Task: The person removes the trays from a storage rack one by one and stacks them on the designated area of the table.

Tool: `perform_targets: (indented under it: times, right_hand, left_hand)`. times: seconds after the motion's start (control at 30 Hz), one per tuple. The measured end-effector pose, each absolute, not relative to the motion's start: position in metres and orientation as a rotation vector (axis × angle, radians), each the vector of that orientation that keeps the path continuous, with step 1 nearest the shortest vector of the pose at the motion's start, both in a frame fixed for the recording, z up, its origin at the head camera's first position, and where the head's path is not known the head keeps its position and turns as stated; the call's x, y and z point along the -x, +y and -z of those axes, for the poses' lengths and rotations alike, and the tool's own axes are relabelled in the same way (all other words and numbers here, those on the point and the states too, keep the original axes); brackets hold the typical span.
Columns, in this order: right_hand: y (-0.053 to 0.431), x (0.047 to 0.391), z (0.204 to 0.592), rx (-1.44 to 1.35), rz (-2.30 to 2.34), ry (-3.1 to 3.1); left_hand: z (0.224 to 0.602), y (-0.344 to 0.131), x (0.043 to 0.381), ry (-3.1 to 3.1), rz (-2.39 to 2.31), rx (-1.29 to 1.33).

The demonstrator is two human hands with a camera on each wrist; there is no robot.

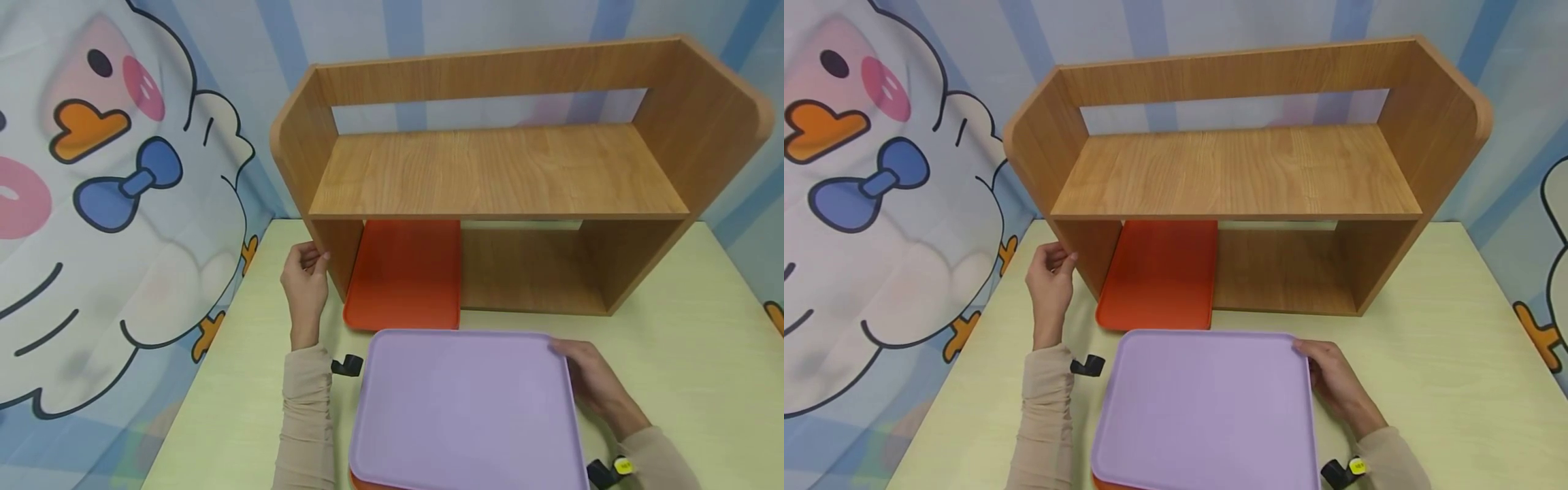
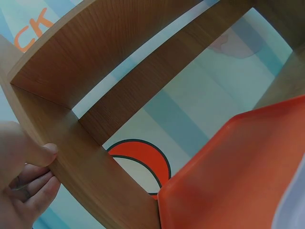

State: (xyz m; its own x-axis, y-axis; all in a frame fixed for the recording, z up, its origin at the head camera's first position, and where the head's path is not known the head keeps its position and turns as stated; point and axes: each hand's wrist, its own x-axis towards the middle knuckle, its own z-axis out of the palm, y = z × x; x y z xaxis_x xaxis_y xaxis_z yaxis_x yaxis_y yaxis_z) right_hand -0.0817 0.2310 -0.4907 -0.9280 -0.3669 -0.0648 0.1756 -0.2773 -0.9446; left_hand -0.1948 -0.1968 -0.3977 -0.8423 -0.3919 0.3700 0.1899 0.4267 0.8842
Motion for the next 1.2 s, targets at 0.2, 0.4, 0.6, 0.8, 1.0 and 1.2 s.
perform_targets:
  times: [0.2,0.4,0.6,0.8,1.0,1.2]
  right_hand:
    - [0.2292,0.0834,0.4958,0.231,2.237,1.641]
    - [0.2301,0.0851,0.4974,0.233,2.187,1.711]
    - [0.2328,0.087,0.4976,0.29,2.165,1.691]
    - [0.2342,0.0877,0.4964,0.332,2.133,1.703]
    - [0.2331,0.088,0.4974,0.312,2.113,1.717]
    - [0.2341,0.0892,0.4968,0.327,2.066,1.77]
  left_hand:
    - [0.3981,-0.1969,0.1954,-2.145,1.427,-0.167]
    - [0.3985,-0.1969,0.1952,-2.143,1.429,-0.163]
    - [0.3983,-0.1968,0.1948,-2.147,1.431,-0.168]
    - [0.3975,-0.1967,0.1946,-2.156,1.419,-0.181]
    - [0.3986,-0.197,0.1951,-2.156,1.413,-0.175]
    - [0.3985,-0.1972,0.1955,-2.159,1.412,-0.172]
